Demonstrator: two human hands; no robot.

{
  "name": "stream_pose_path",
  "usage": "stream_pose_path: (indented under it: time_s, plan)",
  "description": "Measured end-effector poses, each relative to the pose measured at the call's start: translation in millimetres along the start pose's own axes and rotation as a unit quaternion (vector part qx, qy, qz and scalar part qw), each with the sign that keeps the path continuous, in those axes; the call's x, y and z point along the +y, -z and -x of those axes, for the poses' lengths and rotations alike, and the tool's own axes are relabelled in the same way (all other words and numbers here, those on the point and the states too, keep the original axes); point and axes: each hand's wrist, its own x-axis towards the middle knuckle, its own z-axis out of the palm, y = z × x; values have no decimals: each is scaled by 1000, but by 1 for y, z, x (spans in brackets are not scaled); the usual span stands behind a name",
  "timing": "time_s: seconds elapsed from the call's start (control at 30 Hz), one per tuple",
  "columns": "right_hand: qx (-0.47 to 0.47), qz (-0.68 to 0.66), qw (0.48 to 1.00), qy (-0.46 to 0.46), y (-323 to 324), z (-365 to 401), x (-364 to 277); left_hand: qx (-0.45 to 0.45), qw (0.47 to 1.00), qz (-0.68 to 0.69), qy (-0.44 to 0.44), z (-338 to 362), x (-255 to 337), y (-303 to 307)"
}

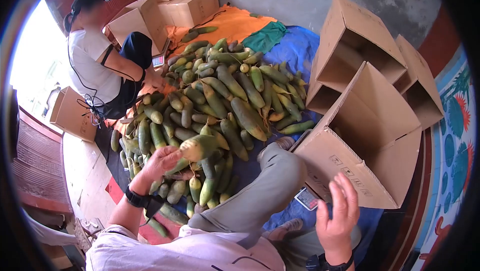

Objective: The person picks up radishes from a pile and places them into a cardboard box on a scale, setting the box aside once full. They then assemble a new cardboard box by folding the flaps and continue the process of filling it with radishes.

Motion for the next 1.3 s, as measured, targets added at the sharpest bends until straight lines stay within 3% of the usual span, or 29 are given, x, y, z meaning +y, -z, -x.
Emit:
stream_pose_path:
  time_s: [0.03,0.07,0.13,0.17,0.2,0.27,0.3,0.37,0.4,0.47,0.5,0.53,0.6,0.67,0.73,0.83,0.9,1.0,1.07,1.2,1.3]
  plan:
    - [3,7,1000,-20,4,4,2,33,977,-196,-79,-6,-4,11]
    - [4,8,1000,-20,7,8,4,72,970,-227,-50,-8,-6,16]
    - [14,13,996,-91,11,17,9,117,965,-236,3,-15,-23,37]
    - [21,16,995,-95,10,21,14,103,972,-209,18,-19,-33,53]
    - [19,16,995,-97,9,24,16,80,983,-137,90,-23,-41,69]
    - [15,-11,991,-135,7,29,18,53,980,-183,-60,-52,-102,118]
    - [14,-11,991,-135,4,30,18,53,980,-183,-60,-54,-101,118]
    - [7,-34,988,-148,-3,32,17,161,968,-186,52,-65,-93,120]
    - [6,-32,988,-150,-5,32,14,158,968,-186,53,-72,-96,120]
    - [-4,-34,989,-142,-11,28,11,252,896,-366,22,-86,-91,116]
    - [-1,-31,991,-130,-13,29,12,262,894,-354,79,-91,-87,114]
    - [-1,-31,991,-130,-15,31,13,261,894,-355,78,-97,-92,118]
    - [-9,-21,991,-130,-16,36,16,300,839,-452,23,-115,-107,129]
    - [-18,-3,992,-127,-16,44,23,297,826,-479,29,-121,-95,125]
    - [-30,13,992,-124,-14,54,28,349,784,-512,-31,-125,-89,122]
    - [-42,48,992,-105,-11,69,35,388,780,-490,-7,-127,-77,121]
    - [-56,34,984,-167,-9,81,39,427,772,-470,-16,-133,-78,131]
    - [-53,64,981,-176,-5,97,49,442,738,-510,-8,-135,-66,133]
    - [-41,49,979,-193,-4,106,55,440,750,-493,36,-136,-62,133]
    - [-33,78,969,-232,-3,131,75,456,652,-599,-92,-145,-67,113]
    - [-30,87,961,-261,-4,149,90,395,672,-615,-124,-154,-74,83]
